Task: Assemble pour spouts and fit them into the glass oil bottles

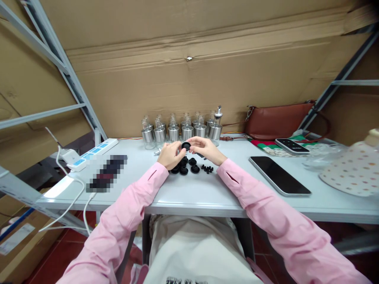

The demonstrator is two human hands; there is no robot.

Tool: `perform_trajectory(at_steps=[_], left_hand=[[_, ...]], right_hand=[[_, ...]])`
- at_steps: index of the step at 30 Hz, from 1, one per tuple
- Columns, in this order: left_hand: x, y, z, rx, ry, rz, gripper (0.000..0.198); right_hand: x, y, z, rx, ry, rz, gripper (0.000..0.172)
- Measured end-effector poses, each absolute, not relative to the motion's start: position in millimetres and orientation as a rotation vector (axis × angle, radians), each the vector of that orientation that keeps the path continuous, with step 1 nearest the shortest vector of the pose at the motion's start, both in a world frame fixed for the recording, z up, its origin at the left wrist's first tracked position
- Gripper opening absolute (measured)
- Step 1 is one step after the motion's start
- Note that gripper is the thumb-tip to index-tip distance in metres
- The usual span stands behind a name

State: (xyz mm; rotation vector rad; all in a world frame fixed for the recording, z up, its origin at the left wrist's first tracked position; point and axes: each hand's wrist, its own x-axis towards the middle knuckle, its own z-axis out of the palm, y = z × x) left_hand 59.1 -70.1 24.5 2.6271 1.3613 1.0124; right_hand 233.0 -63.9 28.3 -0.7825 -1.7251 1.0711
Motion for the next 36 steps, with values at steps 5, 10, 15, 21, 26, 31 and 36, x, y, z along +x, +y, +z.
perform_trajectory(at_steps=[5, 10, 15, 21, 26, 31, 36], left_hand=[[59.4, -69.3, 24.7, 2.625, 1.352, 1.027, 0.016], [60.9, -69.2, 24.1, 2.597, 1.35, 1.01, 0.015], [62.2, -70.2, 24.9, 2.562, 1.306, 1.069, 0.008], [61.3, -69.5, 25.6, 2.557, 1.295, 1.094, 0.012], [60.3, -67.9, 24.5, 2.556, 1.25, 1.113, 0.017], [62.8, -70.1, 25.4, 2.579, 1.313, 1.126, 0.02], [63.6, -71.3, 26.5, 2.606, 1.329, 1.131, 0.02]], right_hand=[[233.8, -64.0, 28.5, -0.803, -1.784, 0.986, 0.028], [231.1, -65.1, 27.7, -0.815, -1.774, 1.016, 0.028], [229.1, -64.9, 24.9, -0.809, -1.777, 0.975, 0.027], [228.9, -65.2, 24.6, -0.84, -1.801, 0.903, 0.022], [227.3, -66.7, 24.3, -0.818, -1.784, 0.952, 0.018], [226.3, -67.9, 26.8, -0.818, -1.758, 0.983, 0.017], [226.4, -69.8, 29.0, -0.839, -1.744, 1.0, 0.018]])
